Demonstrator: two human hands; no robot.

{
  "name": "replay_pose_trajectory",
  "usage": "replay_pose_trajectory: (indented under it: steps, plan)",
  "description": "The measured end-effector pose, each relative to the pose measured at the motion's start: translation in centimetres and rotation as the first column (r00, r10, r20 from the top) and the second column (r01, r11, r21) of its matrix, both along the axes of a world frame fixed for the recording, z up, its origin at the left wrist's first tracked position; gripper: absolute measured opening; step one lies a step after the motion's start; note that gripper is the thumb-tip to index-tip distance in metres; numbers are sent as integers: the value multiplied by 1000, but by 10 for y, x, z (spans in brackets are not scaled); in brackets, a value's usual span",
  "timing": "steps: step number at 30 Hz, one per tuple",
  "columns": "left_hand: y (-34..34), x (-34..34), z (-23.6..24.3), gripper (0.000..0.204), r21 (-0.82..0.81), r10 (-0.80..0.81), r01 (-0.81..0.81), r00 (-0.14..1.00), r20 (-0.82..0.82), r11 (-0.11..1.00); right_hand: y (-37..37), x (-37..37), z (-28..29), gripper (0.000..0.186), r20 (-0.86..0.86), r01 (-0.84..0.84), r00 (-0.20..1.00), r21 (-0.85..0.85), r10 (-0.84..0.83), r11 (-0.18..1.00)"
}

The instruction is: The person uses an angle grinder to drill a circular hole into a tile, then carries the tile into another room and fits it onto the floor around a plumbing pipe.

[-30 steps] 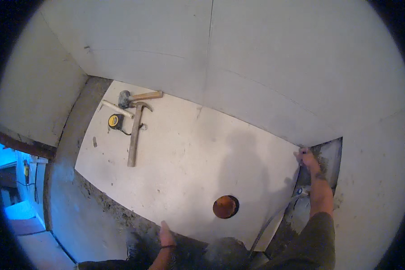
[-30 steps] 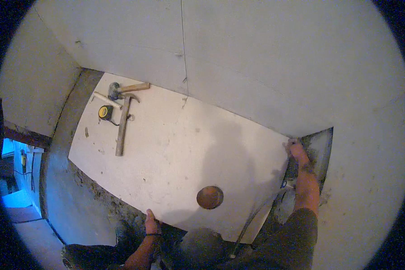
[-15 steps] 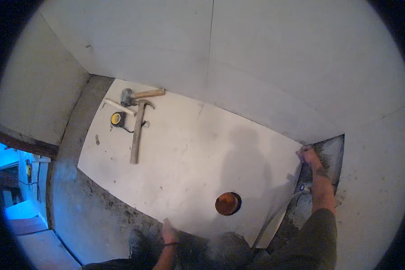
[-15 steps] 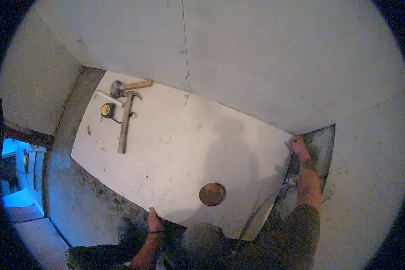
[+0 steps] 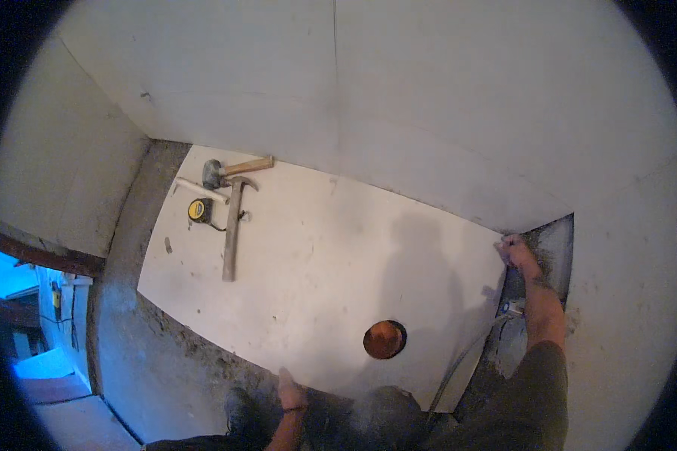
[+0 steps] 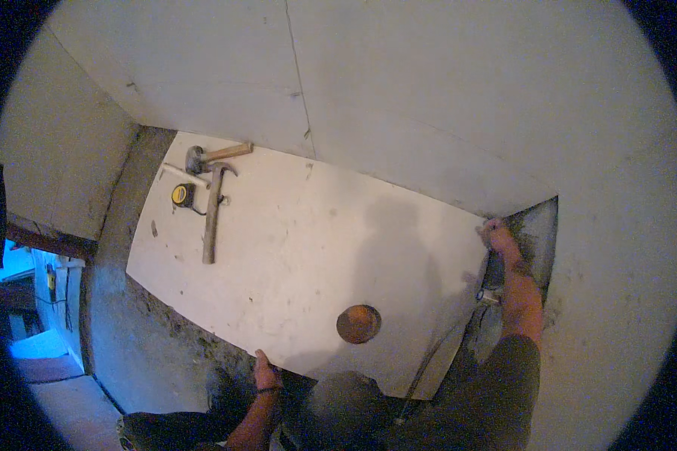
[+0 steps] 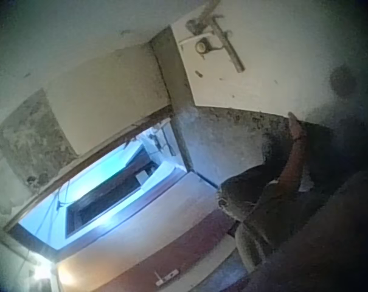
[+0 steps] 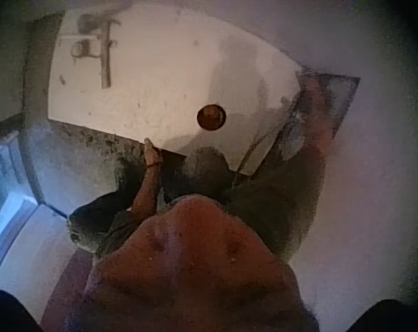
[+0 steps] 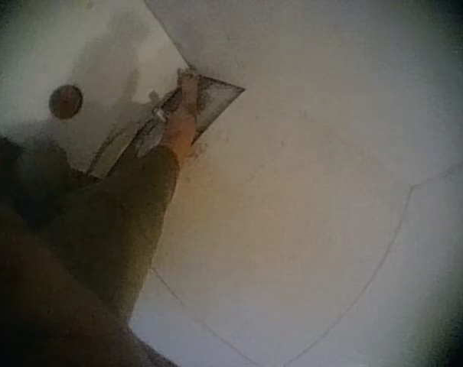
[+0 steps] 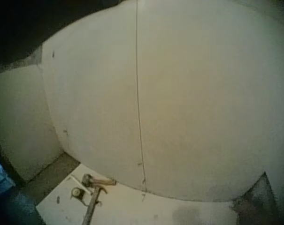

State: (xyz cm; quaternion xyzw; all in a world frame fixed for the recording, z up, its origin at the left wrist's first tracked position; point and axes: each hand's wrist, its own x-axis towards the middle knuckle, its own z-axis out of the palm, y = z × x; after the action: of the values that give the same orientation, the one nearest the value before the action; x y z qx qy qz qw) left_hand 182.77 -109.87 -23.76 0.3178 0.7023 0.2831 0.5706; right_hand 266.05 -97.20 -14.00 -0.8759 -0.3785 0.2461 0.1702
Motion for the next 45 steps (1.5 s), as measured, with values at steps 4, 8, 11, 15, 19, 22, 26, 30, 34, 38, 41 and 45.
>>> replay_pose_trajectory:
  steps: [4, 8, 11, 15, 19, 22, 26, 30, 34, 38, 41, 45]
  plan:
    - [19, 42, 41, 75, -134, 263, -236, 930, 257, 963, -17, 1, 13, 35, -87, 86, 993, 34, -83, 996]
    - [19, 0, 55, 61, 34, 182, -180, 978, -101, 983, 29, -55, -8, 39, -290, 69, 955, 7, -64, 998]
    - [14, 41, 46, 66, 101, 48, -25, 972, -230, 995, -10, 27, -4, 38, -26, -65, 998, -27, 64, 998]
    - [17, 36, 30, 72, 139, -251, 298, 927, -280, 944, -19, 39, 1, 42, 115, -149, 974, -311, 193, 939]
    - [19, -54, -37, 47, 192, -301, 541, 689, -660, 819, 64, -55, 32, 65, 251, -467, 782, -372, 571, 803]
    - [31, -3, 10, 54, -46, -208, 203, 961, -184, 978, 54, -165, 128, 57, 341, -371, 835, -233, 433, 899]
    - [55, 66, 130, 76, -284, 183, -113, 955, 234, 952, 15, -322, 226, 24, -133, 24, 990, 413, 35, 910]
    - [57, 55, 91, 71, -307, 257, -211, 959, 117, 928, -77, -446, 143, 19, -587, 144, 799, 396, 129, 907]
    - [55, 33, 13, 67, -214, 241, -296, 938, -247, 931, -198, -505, 92, 26, -386, -26, 915, 230, 116, 973]
    - [143, -32, -26, 65, 33, 226, -228, 917, -328, 973, -255, -529, 85, 34, -638, 351, 685, -135, -352, 927]
    - [48, 45, 1, 46, -318, 336, -350, 937, -99, 881, -390, -533, -6, 30, -629, 885, 262, -146, -732, 442]
    - [47, 64, 11, 64, -311, 211, -247, 967, -145, 918, -409, -503, -63, 30, -232, 737, 671, 313, -704, 599]
